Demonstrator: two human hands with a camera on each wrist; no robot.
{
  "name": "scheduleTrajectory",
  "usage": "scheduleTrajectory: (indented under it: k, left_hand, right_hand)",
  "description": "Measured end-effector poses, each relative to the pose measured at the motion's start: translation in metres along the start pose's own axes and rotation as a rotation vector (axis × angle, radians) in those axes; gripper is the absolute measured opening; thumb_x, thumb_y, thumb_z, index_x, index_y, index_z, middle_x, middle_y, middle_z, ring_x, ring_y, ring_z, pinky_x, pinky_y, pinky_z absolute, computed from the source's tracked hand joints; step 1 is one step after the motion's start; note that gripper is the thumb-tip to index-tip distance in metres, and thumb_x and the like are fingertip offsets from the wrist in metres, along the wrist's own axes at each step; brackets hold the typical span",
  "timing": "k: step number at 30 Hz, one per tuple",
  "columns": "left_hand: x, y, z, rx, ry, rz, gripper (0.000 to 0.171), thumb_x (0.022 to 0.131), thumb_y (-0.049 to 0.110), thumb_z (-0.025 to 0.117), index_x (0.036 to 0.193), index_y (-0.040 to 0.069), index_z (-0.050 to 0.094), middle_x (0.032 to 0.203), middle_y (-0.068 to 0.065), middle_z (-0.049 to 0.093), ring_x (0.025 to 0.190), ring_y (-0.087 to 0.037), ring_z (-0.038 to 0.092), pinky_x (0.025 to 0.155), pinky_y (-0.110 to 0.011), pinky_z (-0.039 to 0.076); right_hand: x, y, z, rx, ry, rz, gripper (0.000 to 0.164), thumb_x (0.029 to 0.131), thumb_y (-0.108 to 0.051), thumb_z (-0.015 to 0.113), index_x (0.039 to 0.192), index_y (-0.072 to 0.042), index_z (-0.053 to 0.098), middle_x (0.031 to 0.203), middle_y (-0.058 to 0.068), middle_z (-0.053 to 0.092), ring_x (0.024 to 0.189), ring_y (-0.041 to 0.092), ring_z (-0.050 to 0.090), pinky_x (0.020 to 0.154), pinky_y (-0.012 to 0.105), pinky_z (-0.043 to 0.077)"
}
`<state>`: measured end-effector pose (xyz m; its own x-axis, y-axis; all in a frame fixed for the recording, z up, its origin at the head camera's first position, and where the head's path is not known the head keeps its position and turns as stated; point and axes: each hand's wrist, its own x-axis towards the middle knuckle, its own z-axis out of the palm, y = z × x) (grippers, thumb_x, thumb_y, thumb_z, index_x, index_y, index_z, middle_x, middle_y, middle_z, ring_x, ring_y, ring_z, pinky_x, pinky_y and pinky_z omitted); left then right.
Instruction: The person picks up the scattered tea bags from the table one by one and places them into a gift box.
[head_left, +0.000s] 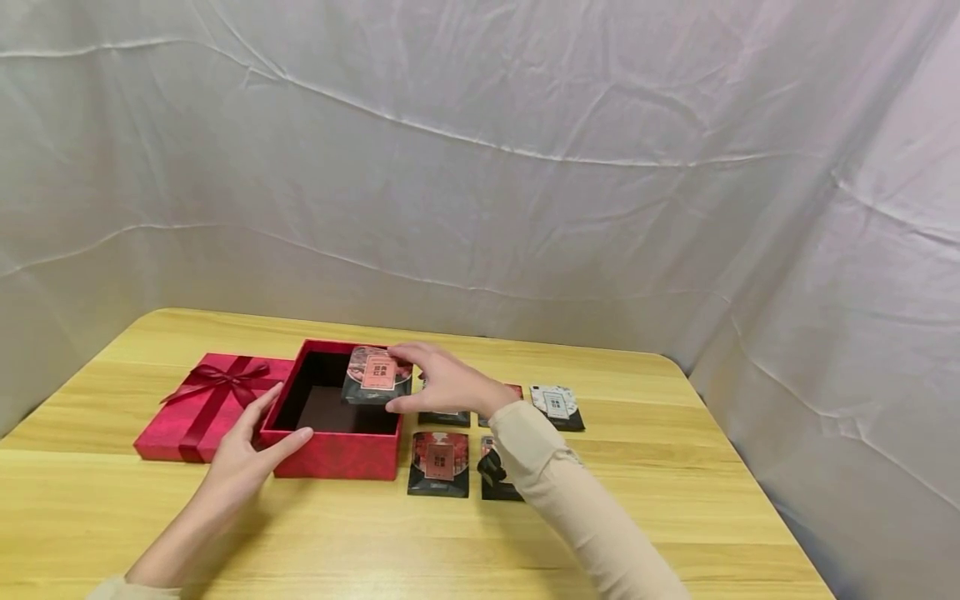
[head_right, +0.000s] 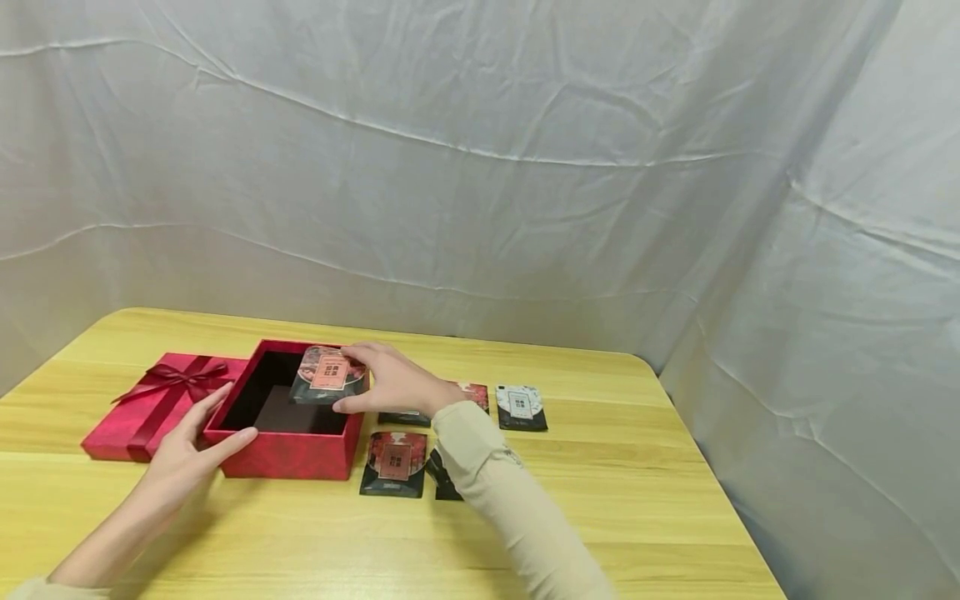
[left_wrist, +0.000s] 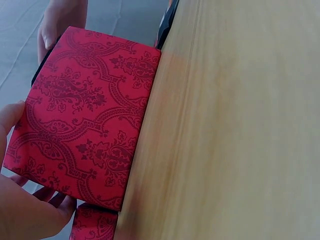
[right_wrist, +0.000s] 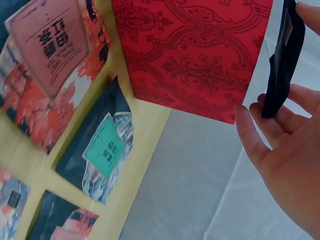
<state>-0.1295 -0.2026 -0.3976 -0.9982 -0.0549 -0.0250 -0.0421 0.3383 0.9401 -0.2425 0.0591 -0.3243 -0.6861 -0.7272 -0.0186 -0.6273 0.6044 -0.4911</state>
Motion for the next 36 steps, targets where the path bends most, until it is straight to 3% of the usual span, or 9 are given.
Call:
scheduleTrajectory:
  k: [11,19,28,36]
  left_hand:
    - [0.001,-0.002,-0.001,0.006,-0.003,-0.001,0.09,0.091,0.038,0.067,0.157,0.017,0.01,0.153,-0.025,0.021,0.134,-0.043,0.022,0.101,-0.071,0.022]
    - [0.001,-0.002,-0.001,0.009,-0.005,-0.01,0.091,0.091,0.04,0.067,0.157,0.017,0.009,0.153,-0.025,0.021,0.133,-0.044,0.022,0.101,-0.07,0.022]
    - [0.002,-0.002,0.001,0.013,-0.007,-0.031,0.091,0.091,0.039,0.066,0.157,0.017,0.008,0.152,-0.025,0.02,0.131,-0.044,0.022,0.101,-0.069,0.025]
    - [0.003,-0.004,0.001,0.008,-0.007,-0.006,0.088,0.093,0.035,0.065,0.157,0.014,0.008,0.152,-0.026,0.02,0.13,-0.043,0.023,0.101,-0.066,0.026]
  right_hand:
    - [0.018,-0.003,0.006,0.028,-0.005,0.038,0.081,0.085,-0.043,0.07,0.151,-0.014,0.034,0.152,0.003,0.035,0.137,0.017,0.031,0.11,0.037,0.031]
    - [0.027,-0.01,0.002,-0.026,-0.002,0.022,0.081,0.085,-0.044,0.07,0.15,-0.012,0.035,0.15,0.004,0.038,0.135,0.016,0.035,0.109,0.032,0.032]
    - [0.038,-0.022,-0.001,-0.068,-0.013,0.021,0.079,0.085,-0.043,0.07,0.15,-0.013,0.036,0.151,0.006,0.036,0.136,0.019,0.032,0.108,0.035,0.033]
    - [0.051,-0.03,0.006,-0.066,-0.015,0.011,0.078,0.085,-0.043,0.07,0.15,-0.014,0.037,0.15,0.004,0.037,0.136,0.016,0.034,0.108,0.03,0.032]
